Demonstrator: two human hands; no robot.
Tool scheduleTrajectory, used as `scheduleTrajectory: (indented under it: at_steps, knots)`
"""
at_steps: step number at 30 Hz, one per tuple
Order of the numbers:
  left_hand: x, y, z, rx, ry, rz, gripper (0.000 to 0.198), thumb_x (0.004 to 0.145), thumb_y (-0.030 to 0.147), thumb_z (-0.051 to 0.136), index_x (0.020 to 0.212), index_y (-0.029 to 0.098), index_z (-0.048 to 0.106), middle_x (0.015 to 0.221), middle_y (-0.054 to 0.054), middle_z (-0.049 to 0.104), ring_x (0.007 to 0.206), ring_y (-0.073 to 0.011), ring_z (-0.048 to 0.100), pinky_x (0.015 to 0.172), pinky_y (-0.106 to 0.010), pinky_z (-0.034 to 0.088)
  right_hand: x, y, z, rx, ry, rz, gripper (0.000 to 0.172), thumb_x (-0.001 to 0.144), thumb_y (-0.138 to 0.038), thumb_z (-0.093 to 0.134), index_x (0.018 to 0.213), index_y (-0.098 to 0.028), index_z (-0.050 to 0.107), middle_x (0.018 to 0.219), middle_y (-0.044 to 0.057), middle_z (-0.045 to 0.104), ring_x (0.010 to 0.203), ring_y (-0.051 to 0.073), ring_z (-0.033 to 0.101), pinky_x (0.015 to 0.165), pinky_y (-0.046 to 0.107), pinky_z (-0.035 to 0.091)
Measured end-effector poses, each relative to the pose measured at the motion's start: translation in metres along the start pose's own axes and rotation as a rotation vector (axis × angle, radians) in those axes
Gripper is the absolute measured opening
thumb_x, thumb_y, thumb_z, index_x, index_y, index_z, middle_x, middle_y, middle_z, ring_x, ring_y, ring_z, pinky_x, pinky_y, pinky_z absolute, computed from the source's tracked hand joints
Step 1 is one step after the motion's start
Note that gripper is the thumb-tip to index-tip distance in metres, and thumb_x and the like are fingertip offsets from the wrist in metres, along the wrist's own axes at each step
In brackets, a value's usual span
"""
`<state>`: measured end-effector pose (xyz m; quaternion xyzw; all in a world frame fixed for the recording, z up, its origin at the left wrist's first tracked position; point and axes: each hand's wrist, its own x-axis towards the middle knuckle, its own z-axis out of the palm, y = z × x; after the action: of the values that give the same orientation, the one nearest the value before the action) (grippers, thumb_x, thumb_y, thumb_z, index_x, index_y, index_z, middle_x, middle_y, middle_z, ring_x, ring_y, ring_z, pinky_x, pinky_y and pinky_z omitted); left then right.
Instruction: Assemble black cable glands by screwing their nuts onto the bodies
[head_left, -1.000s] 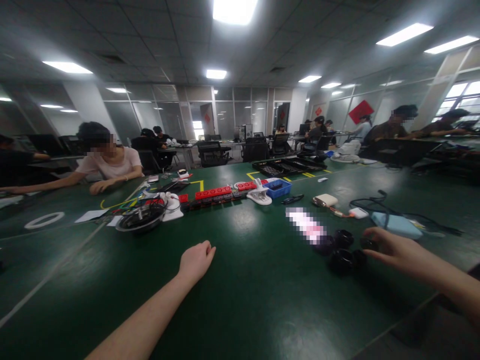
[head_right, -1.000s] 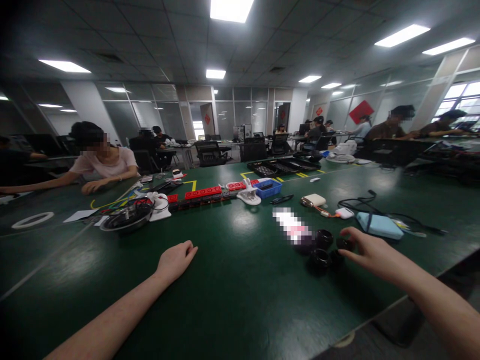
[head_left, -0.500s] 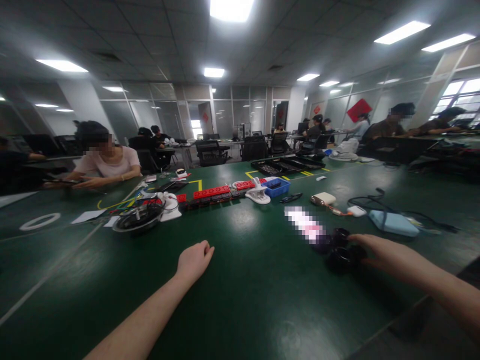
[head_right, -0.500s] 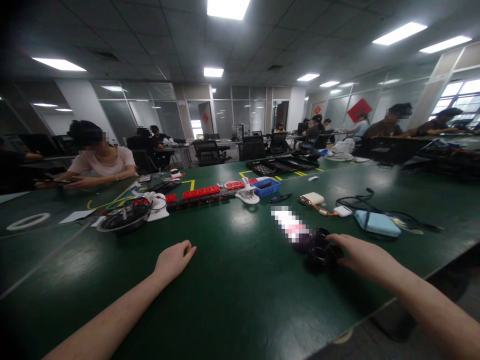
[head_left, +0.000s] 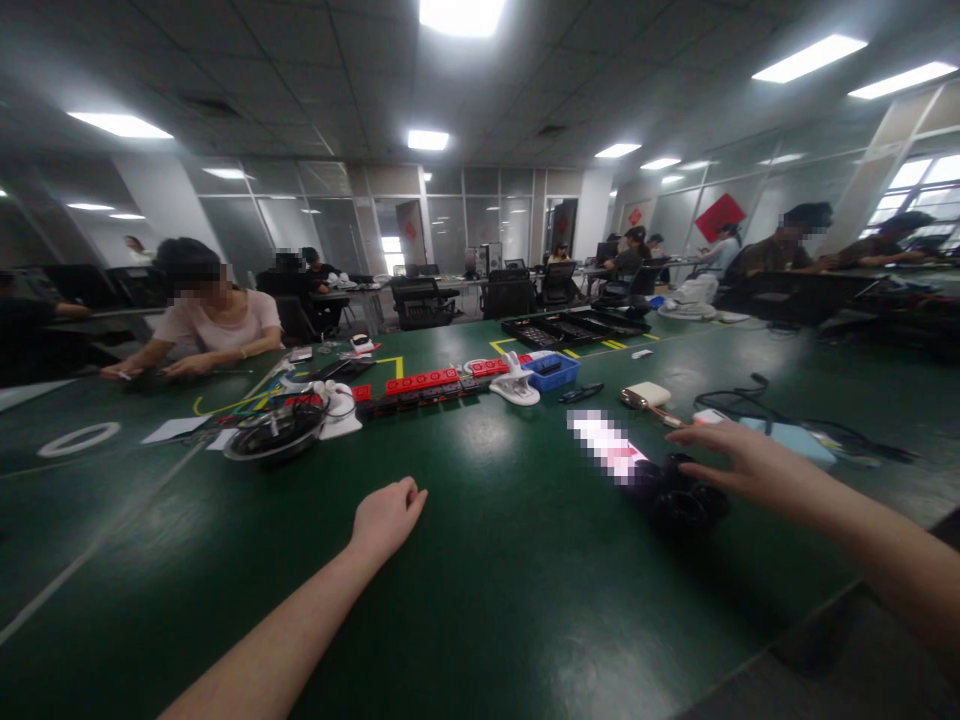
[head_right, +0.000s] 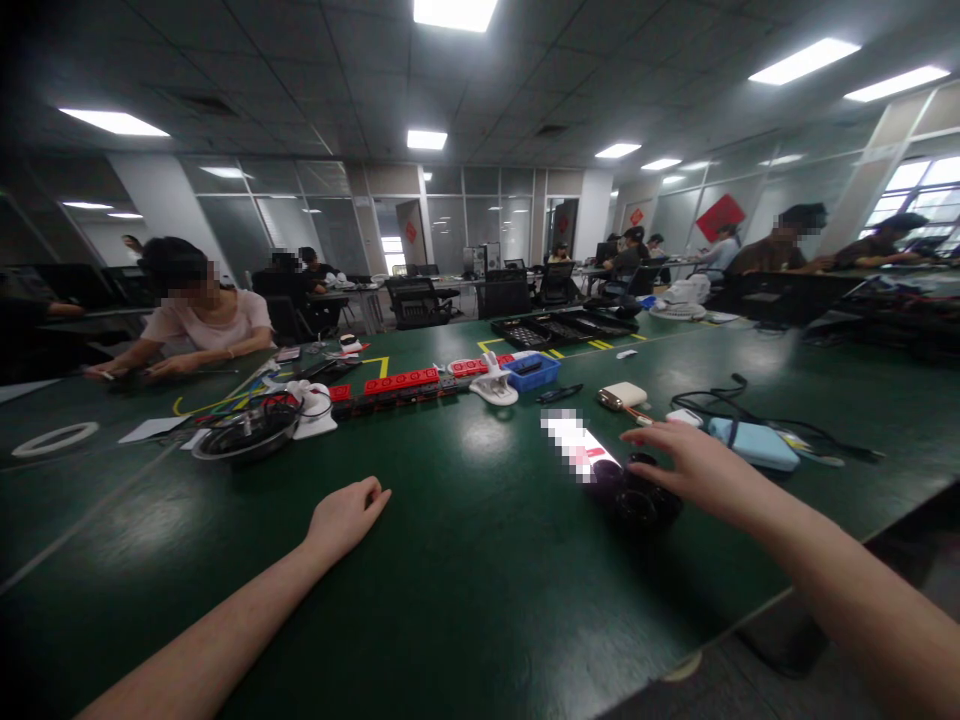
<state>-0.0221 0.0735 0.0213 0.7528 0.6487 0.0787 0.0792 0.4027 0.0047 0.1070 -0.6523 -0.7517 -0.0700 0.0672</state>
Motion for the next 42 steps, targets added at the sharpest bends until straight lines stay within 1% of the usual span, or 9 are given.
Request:
scheduleTrajectory:
  at_steps: [3,7,13,17,24,30,32,36,42]
  knots:
    - [-0.001,0.000,0.000,0.005,0.007,-0.004,0.030,0.083,0.041,0.033,0.074,0.020,0.053,0.070,-0.001,0.058,0.063,-0.0144,0.055,0.051,-0.022,0.035,0.025,-0.013,0.002,-0.041,-0.157,-0.088,0.039,0.074,-0.037,0.050,0.107,-0.019,0.058,0.100,0.011,0.061,0.093,0.024,0.053,0.074,0.031,0.041]
    - [-0.001,0.000,0.001,0.012,0.024,-0.005,0.029,0.082,0.042,0.035,0.074,0.020,0.052,0.070,-0.001,0.058,0.065,-0.0154,0.055,0.052,-0.022,0.035,0.046,-0.016,0.015,-0.099,-0.250,-0.130,0.036,0.065,-0.039,0.059,0.098,-0.024,0.064,0.082,0.007,0.064,0.079,0.024,0.056,0.062,0.029,0.040]
    - [0.000,-0.002,0.002,0.002,0.020,0.004,0.029,0.083,0.041,0.035,0.073,0.020,0.053,0.069,0.000,0.058,0.063,-0.0139,0.055,0.051,-0.022,0.035,0.050,-0.013,0.022,-0.126,-0.291,-0.193,0.026,0.066,-0.037,0.056,0.088,-0.027,0.067,0.074,0.005,0.063,0.072,0.021,0.056,0.059,0.028,0.036]
    - [0.001,-0.003,0.004,0.002,0.028,-0.002,0.029,0.083,0.041,0.035,0.073,0.020,0.053,0.070,0.000,0.059,0.064,-0.0142,0.055,0.053,-0.022,0.035,0.047,-0.025,0.019,-0.104,-0.304,-0.201,0.025,0.066,-0.036,0.056,0.087,-0.028,0.067,0.076,0.004,0.063,0.072,0.021,0.056,0.061,0.029,0.037]
    - [0.001,-0.003,0.004,-0.010,0.034,-0.004,0.029,0.083,0.041,0.036,0.073,0.020,0.053,0.070,0.000,0.059,0.065,-0.0146,0.055,0.054,-0.023,0.036,0.042,-0.073,0.009,-0.066,-0.320,-0.281,0.029,0.067,-0.037,0.058,0.093,-0.026,0.066,0.082,0.006,0.060,0.076,0.021,0.056,0.062,0.028,0.039]
    - [0.000,-0.003,0.003,-0.024,0.034,-0.002,0.028,0.082,0.041,0.037,0.074,0.020,0.053,0.070,0.000,0.059,0.064,-0.0144,0.056,0.054,-0.023,0.037,0.048,-0.111,0.015,-0.021,-0.278,-0.496,0.029,0.068,-0.038,0.061,0.092,-0.023,0.066,0.078,0.006,0.060,0.074,0.020,0.053,0.060,0.027,0.037]
    - [-0.001,-0.003,0.003,-0.025,0.044,0.002,0.029,0.082,0.042,0.037,0.074,0.020,0.054,0.070,0.000,0.059,0.065,-0.0146,0.056,0.055,-0.023,0.037,0.051,-0.125,0.017,0.008,-0.274,-0.569,0.027,0.069,-0.039,0.062,0.089,-0.022,0.066,0.076,0.006,0.061,0.074,0.020,0.052,0.059,0.026,0.036]
    - [-0.001,-0.004,0.005,-0.028,0.069,0.012,0.029,0.082,0.043,0.037,0.073,0.020,0.054,0.069,-0.001,0.058,0.065,-0.0154,0.055,0.054,-0.023,0.036,0.061,-0.155,0.017,0.032,-0.274,-0.696,0.027,0.070,-0.038,0.062,0.090,-0.021,0.065,0.073,0.005,0.063,0.077,0.020,0.051,0.061,0.025,0.034]
    - [0.002,-0.009,0.010,-0.059,0.101,0.020,0.029,0.081,0.043,0.040,0.072,0.020,0.055,0.067,0.000,0.058,0.063,-0.0158,0.054,0.053,-0.024,0.034,0.081,-0.201,0.014,-0.006,-0.317,-0.715,0.029,0.070,-0.039,0.062,0.094,-0.023,0.065,0.078,0.004,0.065,0.079,0.019,0.053,0.061,0.024,0.036]
